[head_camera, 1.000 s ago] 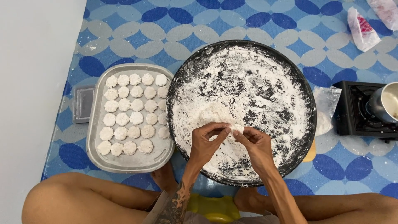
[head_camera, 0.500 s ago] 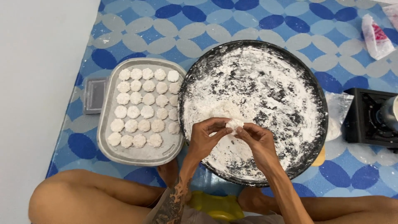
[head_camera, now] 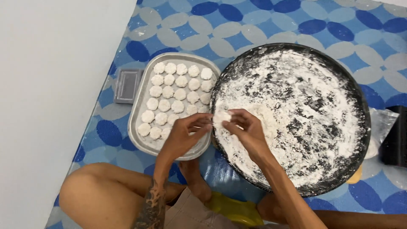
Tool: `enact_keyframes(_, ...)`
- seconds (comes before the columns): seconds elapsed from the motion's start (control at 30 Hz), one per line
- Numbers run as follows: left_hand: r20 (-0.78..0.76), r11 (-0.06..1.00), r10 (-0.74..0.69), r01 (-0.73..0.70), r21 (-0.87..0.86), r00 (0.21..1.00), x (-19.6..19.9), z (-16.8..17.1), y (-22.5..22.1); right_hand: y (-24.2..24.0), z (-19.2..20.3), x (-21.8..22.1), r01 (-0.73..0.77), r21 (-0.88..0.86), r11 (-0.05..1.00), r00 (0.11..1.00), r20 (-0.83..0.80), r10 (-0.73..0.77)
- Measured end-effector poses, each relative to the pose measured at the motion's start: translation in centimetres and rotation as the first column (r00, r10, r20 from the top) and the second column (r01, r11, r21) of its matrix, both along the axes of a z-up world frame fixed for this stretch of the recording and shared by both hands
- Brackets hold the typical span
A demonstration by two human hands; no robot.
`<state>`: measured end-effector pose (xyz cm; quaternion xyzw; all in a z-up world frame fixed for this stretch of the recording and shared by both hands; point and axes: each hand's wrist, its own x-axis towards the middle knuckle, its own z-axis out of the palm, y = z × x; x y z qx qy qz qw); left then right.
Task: Rolling small pieces of dough in flour and arranging them on a tray.
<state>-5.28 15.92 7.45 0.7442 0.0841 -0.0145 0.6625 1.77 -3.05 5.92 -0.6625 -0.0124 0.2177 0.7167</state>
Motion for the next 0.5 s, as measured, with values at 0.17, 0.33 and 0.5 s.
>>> enact_keyframes(0.17,-0.101,0.939,0.096,-0.056,0.34,0.99,-2.2,-4.2,4.1,3.6,-4.3,0.0,-0.253,-0.211,0.944,0.949,0.138,0.285)
enact_keyframes(0.33,-0.186,0.814,0.11,0.019,0.581,0.976,-3.0,-9.1,5.4,7.6,-7.9,-0.5,-0.413,-0.561,0.717,0.783,0.183,0.595)
enact_keyframes(0.5,-0.257,0.631,0.096,0.141,0.763,0.962,-3.0,-11.3,5.0,10.1,-12.1,-0.6,-0.418,-0.799,0.432,0.653,0.067,0.754)
